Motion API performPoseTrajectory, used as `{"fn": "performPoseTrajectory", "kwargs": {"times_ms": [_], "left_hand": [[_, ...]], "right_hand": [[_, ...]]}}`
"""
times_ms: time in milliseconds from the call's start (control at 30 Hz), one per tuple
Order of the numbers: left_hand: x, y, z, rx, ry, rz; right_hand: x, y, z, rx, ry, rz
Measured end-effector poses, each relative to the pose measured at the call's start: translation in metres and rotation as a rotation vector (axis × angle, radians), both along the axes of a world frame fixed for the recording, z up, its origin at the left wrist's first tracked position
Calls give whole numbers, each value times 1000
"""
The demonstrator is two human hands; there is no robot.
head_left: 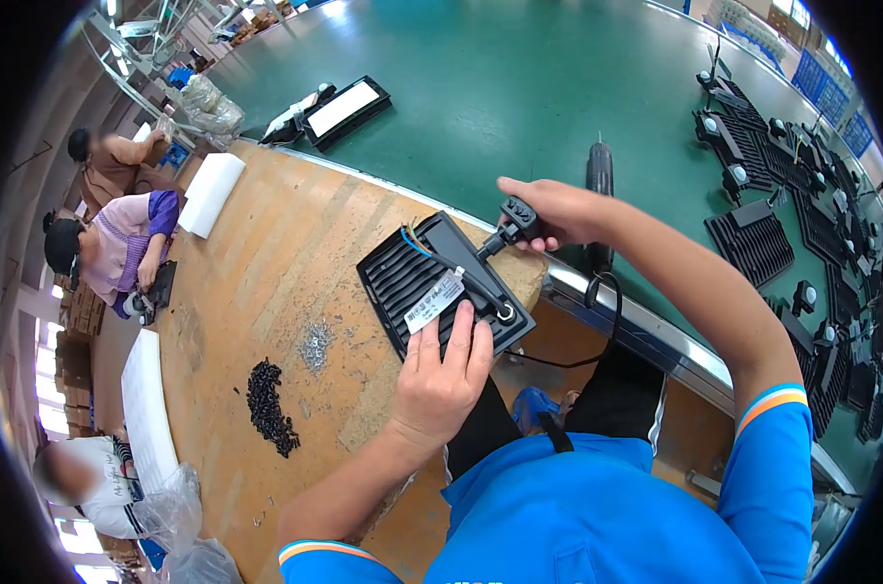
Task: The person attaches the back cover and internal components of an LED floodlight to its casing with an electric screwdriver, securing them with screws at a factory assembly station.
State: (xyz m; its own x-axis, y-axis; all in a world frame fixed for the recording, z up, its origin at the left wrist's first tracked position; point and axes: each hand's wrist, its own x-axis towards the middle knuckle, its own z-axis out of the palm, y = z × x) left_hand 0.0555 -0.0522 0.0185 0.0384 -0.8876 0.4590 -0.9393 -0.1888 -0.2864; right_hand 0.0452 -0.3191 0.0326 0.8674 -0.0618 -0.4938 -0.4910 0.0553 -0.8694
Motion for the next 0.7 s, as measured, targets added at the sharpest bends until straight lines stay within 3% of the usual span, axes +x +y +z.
{"fn": "performPoseTrajectory", "kwargs": {"times_ms": [67,133,167,267,467,600,667,700], "left_hand": [[-4,-3,1,24,-17,5],[-8,-5,1,78,-84,74],[-9,-6,0,78,-81,70],[-9,-11,-2,82,-160,151],[-18,-20,5,181,-190,337],[-8,-12,0,117,-149,227],[-4,-10,1,107,-105,203],[-2,-9,1,81,-44,189]], "right_hand": [[7,6,4,-124,-31,-34],[21,6,8,-751,-270,199],[26,11,8,-751,-266,197],[43,31,16,-1342,-519,280],[60,67,19,-1469,-562,224],[45,69,16,-1451,-622,185],[37,63,20,-1394,-519,225],[31,58,21,-1334,-509,70]]}}
